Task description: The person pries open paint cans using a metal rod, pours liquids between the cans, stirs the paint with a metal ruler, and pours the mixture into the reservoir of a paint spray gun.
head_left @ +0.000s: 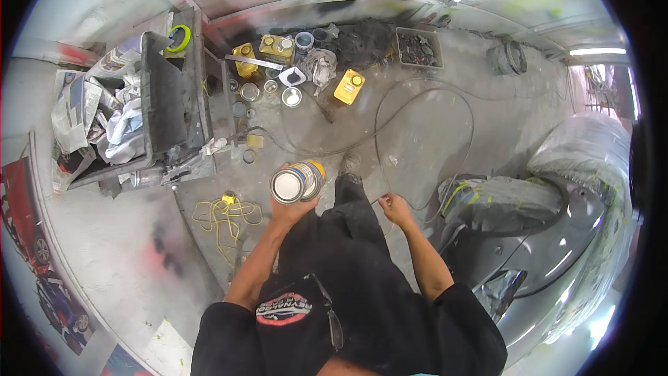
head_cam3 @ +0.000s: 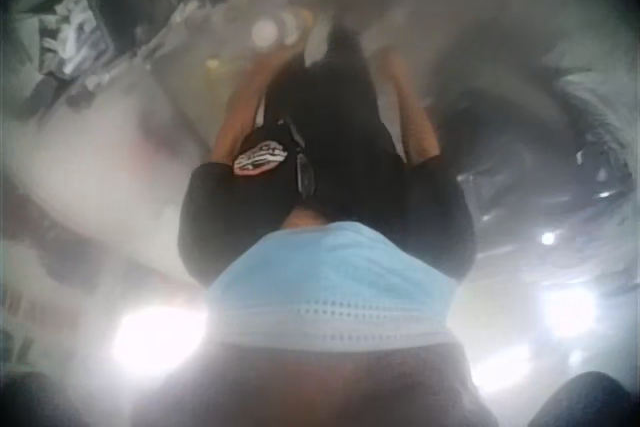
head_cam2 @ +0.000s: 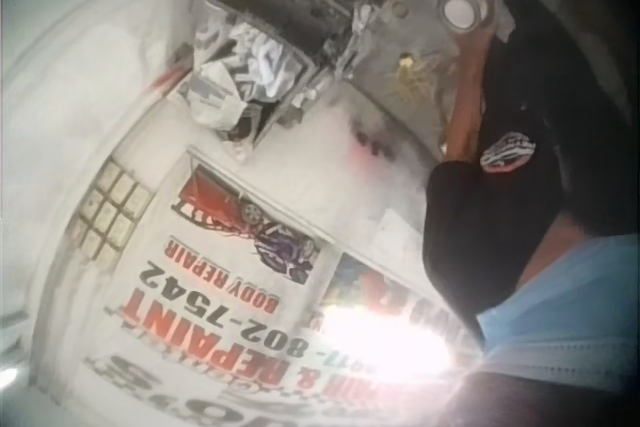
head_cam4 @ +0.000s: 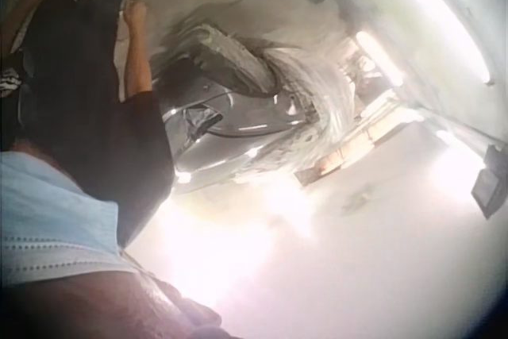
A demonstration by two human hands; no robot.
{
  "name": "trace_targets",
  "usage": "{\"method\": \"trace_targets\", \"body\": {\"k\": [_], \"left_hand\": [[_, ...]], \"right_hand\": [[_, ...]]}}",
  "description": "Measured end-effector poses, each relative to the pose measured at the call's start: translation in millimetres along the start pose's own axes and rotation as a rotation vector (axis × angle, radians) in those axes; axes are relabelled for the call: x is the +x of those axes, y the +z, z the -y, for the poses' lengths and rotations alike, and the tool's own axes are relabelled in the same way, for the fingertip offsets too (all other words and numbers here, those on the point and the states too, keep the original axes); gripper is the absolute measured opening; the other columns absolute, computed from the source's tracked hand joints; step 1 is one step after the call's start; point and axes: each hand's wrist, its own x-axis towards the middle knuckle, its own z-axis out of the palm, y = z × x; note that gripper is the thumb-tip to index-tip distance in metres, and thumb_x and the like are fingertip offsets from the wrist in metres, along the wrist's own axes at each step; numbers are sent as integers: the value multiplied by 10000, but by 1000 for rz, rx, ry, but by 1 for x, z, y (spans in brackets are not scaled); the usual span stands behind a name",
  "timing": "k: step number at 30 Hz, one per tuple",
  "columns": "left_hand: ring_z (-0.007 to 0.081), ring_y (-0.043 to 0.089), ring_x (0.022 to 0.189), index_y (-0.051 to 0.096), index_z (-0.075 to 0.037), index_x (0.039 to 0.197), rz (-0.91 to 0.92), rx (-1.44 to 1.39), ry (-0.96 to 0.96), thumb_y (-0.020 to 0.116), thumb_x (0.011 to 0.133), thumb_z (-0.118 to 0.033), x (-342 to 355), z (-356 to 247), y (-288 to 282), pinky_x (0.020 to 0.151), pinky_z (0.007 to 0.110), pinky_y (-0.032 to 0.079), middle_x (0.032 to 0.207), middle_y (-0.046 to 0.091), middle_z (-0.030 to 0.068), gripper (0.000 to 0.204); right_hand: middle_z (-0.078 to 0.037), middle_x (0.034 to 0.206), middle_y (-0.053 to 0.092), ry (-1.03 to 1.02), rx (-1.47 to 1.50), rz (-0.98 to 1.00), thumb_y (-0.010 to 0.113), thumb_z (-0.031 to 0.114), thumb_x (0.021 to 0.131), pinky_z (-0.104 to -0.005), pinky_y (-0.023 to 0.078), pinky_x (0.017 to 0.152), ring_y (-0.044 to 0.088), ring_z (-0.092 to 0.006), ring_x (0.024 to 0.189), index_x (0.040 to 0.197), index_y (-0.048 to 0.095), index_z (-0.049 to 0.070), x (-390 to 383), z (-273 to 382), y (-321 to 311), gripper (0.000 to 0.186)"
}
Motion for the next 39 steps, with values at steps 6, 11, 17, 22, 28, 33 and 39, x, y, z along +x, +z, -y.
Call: {"method": "trace_targets", "body": {"k": [6, 11, 17, 22, 28, 33, 39], "left_hand": [[295, 510, 1321, 420, -21, 1463, -67, 110, -75, 971, 565, -279, 38, 40, 58, 1159, 369, 425, 1406, 478, 142, 1084], [301, 484, 1343, 461, -37, 1439, -129, 216, -95, 968, 571, -322, 67, 121, 119, 1164, 402, 401, 1377, 508, 137, 1046], [339, 470, 1300, 582, -59, 1312, -77, 362, -74, 910, 605, -382, 114, 234, 187, 1125, 476, 372, 1318, 564, 154, 844], [355, 522, 1234, 588, -79, 1327, -31, 534, 30, 909, 605, -324, 163, 317, 223, 1063, 483, 434, 1303, 569, 170, 827], [375, 521, 1205, 597, -76, 1322, -177, 372, -73, 890, 636, -336, 213, 396, 263, 1049, 493, 439, 1299, 575, 154, 790], [396, 500, 1174, 503, -38, 1393, -276, 445, 1, 917, 608, -317, 248, 453, 284, 991, 496, 496, 1295, 520, 168, 931], [377, 474, 1238, 430, -46, 1432, -302, 477, -101, 932, 609, -334, 265, 475, 304, 1029, 482, 493, 1328, 485, 158, 1006]], "right_hand": [[-286, 1006, 729, -114, -157, 96, 668, 375, 937, -532, 551, 882, 692, -479, 993, 1069, 723, -7, 126, 3, 8, 408], [-300, 1047, 720, -192, -246, 123, 644, 345, 953, -543, 546, 889, 683, -485, 1017, 1109, 698, -30, 246, -1, 45, 409], [-288, 1107, 711, -322, -142, 154, 640, 328, 959, -528, 544, 909, 673, -472, 1060, 1115, 683, -22, 342, 28, 94, 386], [-246, 1186, 696, -452, -410, 263, 637, 348, 961, -505, 553, 934, 682, -445, 1078, 1153, 674, -1, 409, 18, 144, 400], [-251, 1102, 691, -653, -708, 326, 657, 351, 969, -532, 572, 841, 696, -453, 997, 1105, 668, 1, 519, -13, 188, 376], [-257, 1100, 696, -751, -801, 276, 652, 399, 986, -503, 592, 844, 714, -428, 1033, 1189, 557, -31, 593, -22, 226, 484], [-280, 1106, 694, -644, -725, 199, 734, 376, 937, -493, 596, 839, 723, -433, 1005, 1180, 507, -32, 629, -9, 268, 526]]}}
